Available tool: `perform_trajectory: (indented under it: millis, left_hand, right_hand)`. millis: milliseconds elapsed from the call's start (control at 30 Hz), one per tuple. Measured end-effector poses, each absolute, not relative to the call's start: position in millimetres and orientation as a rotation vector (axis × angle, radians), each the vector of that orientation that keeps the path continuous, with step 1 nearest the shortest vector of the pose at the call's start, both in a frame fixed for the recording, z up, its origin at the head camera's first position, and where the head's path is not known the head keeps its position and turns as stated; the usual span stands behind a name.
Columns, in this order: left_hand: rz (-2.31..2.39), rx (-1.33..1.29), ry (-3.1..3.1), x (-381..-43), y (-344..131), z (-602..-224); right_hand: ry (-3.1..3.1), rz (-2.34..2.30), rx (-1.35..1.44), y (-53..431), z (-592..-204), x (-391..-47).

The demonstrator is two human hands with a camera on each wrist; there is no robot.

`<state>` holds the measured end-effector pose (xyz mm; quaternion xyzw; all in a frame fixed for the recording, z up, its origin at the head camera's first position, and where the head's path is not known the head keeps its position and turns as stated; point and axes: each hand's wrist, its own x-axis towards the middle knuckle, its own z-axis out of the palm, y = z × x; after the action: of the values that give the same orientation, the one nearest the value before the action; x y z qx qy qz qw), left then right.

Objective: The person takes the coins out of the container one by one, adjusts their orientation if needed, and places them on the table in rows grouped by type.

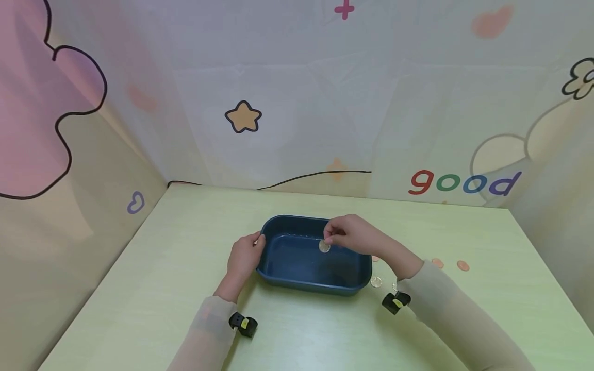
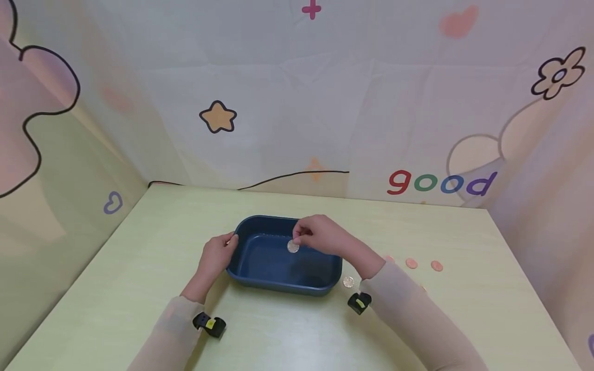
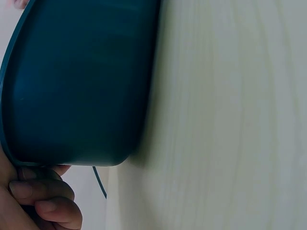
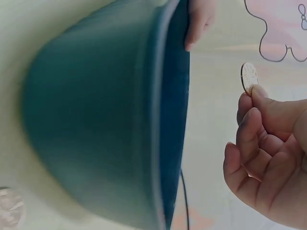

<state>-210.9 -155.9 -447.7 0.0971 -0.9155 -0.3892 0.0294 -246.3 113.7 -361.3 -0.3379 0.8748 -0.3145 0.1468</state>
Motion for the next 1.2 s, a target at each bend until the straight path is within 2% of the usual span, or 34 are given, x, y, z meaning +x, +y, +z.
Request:
perform_trajectory:
  millis: [467, 767, 1200]
  left_hand:
    - [-1.191, 0.285, -2.795, -211, -159, -453]
    - [-1.206, 0.293, -2.823, -210, -156, -447]
    - [-1.182, 0.298, -2.821, -210, -155, -449]
  right_hand:
    - [2.584, -1.044, -0.824, 164, -385, -234]
    - [2.579, -1.050, -0.743, 209, -391, -224]
    - [2.670, -0.962, -0.487, 284, -407, -210]
